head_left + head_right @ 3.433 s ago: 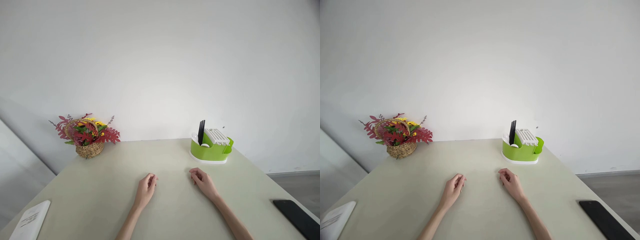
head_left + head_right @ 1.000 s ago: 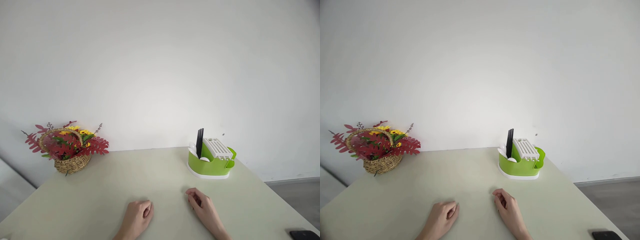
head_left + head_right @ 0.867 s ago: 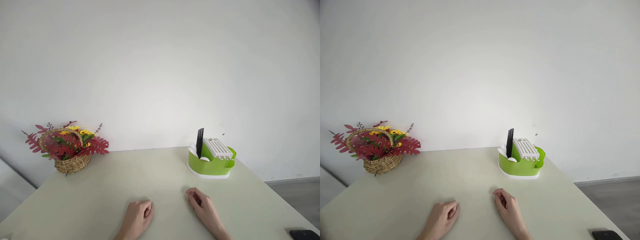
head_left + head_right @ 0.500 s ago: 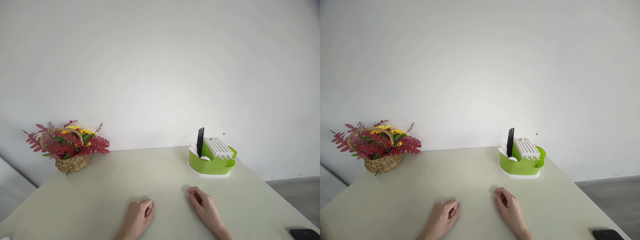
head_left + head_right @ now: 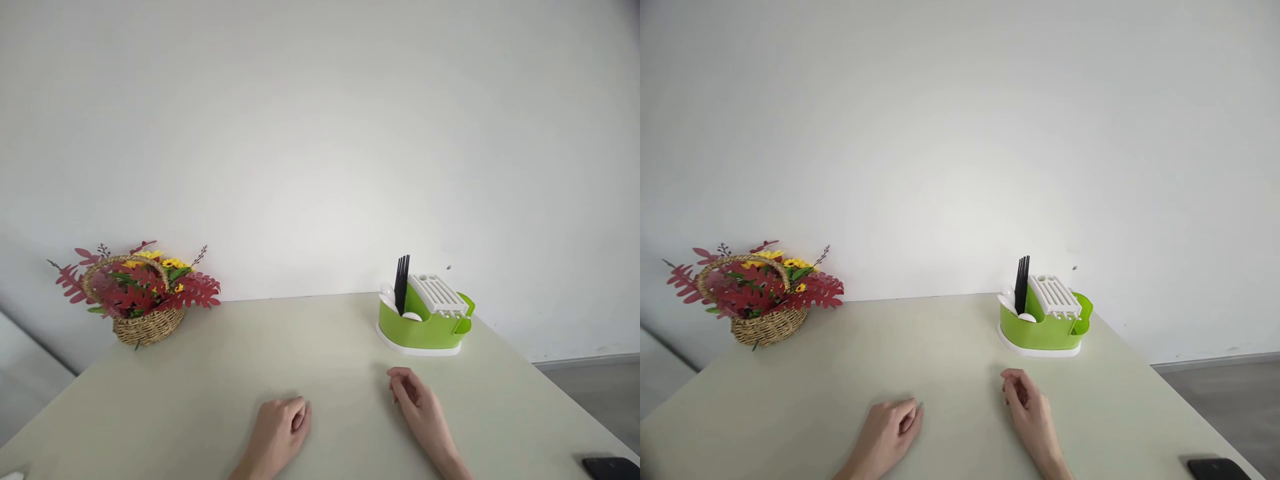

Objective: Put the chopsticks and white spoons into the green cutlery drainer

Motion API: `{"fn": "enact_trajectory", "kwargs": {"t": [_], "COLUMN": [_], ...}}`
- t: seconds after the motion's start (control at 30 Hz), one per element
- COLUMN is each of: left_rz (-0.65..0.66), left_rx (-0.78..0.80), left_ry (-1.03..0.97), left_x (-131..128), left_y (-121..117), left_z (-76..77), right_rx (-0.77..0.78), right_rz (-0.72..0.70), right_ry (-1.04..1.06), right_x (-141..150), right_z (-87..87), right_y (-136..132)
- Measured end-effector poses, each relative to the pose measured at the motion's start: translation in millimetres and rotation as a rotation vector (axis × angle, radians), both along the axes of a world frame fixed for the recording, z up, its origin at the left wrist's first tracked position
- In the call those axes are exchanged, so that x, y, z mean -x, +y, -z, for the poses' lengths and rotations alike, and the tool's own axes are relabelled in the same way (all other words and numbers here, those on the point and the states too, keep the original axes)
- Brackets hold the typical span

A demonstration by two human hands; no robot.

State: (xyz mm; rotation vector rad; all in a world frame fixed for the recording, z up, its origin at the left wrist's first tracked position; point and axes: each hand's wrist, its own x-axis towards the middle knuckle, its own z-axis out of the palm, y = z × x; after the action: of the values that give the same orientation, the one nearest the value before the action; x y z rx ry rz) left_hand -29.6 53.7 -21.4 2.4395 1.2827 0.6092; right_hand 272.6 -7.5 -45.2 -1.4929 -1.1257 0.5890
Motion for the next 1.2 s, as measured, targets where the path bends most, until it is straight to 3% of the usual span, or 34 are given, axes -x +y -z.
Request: {"fn": "enact_trajectory", "kwargs": {"t": [0.23, 0.47, 0.57, 0.77, 1.2], "left_rz": [0.004, 0.011, 0.006, 0.002, 0.013], "left_rx": [0.002, -0.031, -0.031, -0.040, -0.035], "left_ry": [-0.004, -0.001, 0.032, 0.062, 0.054], "left_x": [-1.1, -1.7, -2.3, -5.0, -3.7], "left_y": [-0.9, -0.8, 0.2, 2.2, 1.9], "left_z": [-3.8, -1.0, 0.9, 4.4, 3.6], "right_rx": [-0.084, -0.147, -0.177, -0.176, -0.107], "right_rz": [0.281, 0.535, 0.551, 0.470, 0.501], "right_ry": [0.123, 0.111, 0.038, -0.058, -0.260], "right_x": [-17.1, -56.8, -71.7, -85.2, -86.3], "right_z": [-3.6, -18.0, -19.1, -2.0, 2.2], "right_y": [-3.1, 13.5, 23.4, 33.5, 32.2]}}
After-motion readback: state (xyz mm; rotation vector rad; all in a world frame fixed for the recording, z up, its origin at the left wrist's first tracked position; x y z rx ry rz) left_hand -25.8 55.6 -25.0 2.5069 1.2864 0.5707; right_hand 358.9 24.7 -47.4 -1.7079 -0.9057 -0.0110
